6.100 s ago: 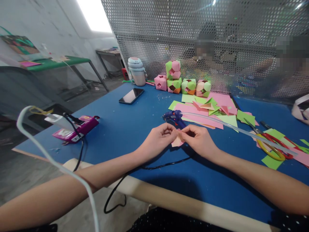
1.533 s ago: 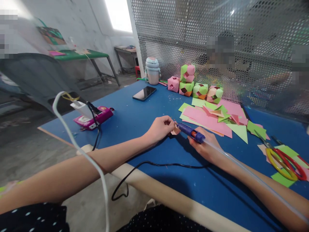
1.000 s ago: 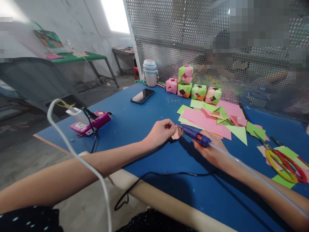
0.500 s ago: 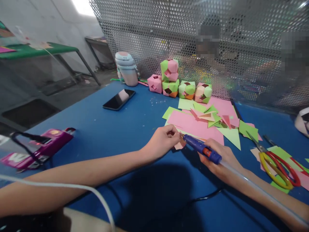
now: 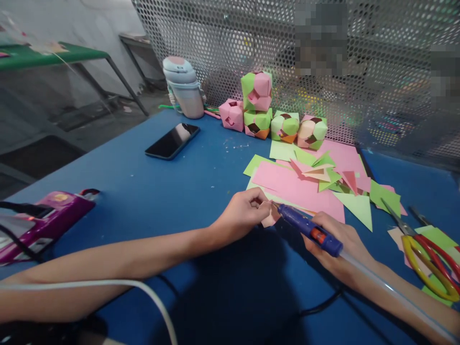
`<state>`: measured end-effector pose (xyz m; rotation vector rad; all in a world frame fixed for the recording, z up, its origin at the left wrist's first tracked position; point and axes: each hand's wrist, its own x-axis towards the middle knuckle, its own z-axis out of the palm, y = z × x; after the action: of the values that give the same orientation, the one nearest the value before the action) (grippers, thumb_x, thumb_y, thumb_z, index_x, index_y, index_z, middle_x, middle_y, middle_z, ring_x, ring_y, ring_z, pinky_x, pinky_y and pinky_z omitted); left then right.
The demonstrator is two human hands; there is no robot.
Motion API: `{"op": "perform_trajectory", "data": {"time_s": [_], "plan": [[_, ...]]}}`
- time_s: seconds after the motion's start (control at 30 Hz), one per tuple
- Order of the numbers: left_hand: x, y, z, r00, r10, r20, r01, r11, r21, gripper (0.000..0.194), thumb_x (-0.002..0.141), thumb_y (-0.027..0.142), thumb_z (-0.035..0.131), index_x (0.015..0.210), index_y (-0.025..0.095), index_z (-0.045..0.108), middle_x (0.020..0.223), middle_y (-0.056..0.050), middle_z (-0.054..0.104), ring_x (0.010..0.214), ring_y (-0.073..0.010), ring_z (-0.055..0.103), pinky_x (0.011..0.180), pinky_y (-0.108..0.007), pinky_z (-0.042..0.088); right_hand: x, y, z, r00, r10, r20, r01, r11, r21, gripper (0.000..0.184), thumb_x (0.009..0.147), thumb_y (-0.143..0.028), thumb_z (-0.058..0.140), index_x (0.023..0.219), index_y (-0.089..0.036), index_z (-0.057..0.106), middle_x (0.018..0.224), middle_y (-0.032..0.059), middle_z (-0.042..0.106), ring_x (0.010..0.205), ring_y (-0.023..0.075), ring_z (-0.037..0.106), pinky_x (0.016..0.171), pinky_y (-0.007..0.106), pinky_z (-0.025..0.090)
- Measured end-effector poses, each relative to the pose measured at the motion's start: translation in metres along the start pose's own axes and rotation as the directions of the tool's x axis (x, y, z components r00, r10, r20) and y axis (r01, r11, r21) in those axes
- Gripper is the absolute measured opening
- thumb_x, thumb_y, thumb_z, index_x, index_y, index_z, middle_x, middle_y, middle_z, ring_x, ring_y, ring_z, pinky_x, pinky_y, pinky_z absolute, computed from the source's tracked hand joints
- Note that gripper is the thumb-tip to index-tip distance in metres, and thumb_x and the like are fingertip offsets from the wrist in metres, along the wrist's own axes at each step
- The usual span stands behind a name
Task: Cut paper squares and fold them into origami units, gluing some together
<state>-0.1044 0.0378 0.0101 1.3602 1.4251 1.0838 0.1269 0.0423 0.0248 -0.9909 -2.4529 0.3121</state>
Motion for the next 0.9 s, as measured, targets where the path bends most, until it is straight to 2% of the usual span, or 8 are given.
{"op": "perform_trajectory", "data": {"time_s": [0.2,0.43,0.63,0.9], "plan": [[-0.0008,0.0002,0.0002,1.0,-0.003,-0.002,0.003,1.0,0.0,0.016,0.074,0.028,0.059,0.065,0.017,0.053,0.056,0.004,0.05,0.052,-0.0082,0.043,0.048,-0.019,0.032,-0.0024,-0.0014,-0.0008,0.999,0.039,0.007,-0.039,0.999,-0.005,0.003,0.085,-0.025,0.052,0.085,-0.023,0.05,0.069,-0.0004,0.059,0.054,0.0136,0.058,0.05,0.024,0.04],[0.0006,-0.0019,-0.0001,1.0,0.006,0.004,-0.006,1.0,0.021,0.015,0.074,0.029,0.06,0.065,0.017,0.053,0.053,0.004,0.048,0.049,-0.0081,0.042,0.045,-0.019,0.03,-0.0021,-0.0008,0.0,1.0,0.005,0.004,-0.005,1.0,-0.005,0.005,0.083,-0.023,0.053,0.085,-0.023,0.048,0.07,-0.0008,0.06,0.055,0.0133,0.057,0.05,0.024,0.04],[0.0,-0.0009,0.0003,1.0,0.013,0.019,-0.014,1.0,0.013,0.011,0.073,0.025,0.058,0.065,0.017,0.054,0.058,0.002,0.054,0.054,-0.0092,0.047,0.049,-0.02,0.035,-0.0015,-0.0018,0.0016,1.0,0.001,0.003,-0.001,1.0,0.011,0.005,0.084,-0.024,0.053,0.086,-0.022,0.048,0.07,-0.001,0.057,0.056,0.0132,0.056,0.052,0.024,0.04],[-0.0015,-0.0002,-0.0001,1.0,-0.001,0.027,0.002,1.0,-0.008,0.011,0.074,0.023,0.06,0.067,0.016,0.055,0.059,0.003,0.055,0.054,-0.0091,0.05,0.05,-0.019,0.036,-0.0029,-0.0049,0.0015,0.998,0.069,-0.002,-0.069,0.996,0.06,0.005,0.083,-0.024,0.054,0.087,-0.022,0.051,0.074,0.0003,0.062,0.058,0.0139,0.058,0.053,0.025,0.043]]}}
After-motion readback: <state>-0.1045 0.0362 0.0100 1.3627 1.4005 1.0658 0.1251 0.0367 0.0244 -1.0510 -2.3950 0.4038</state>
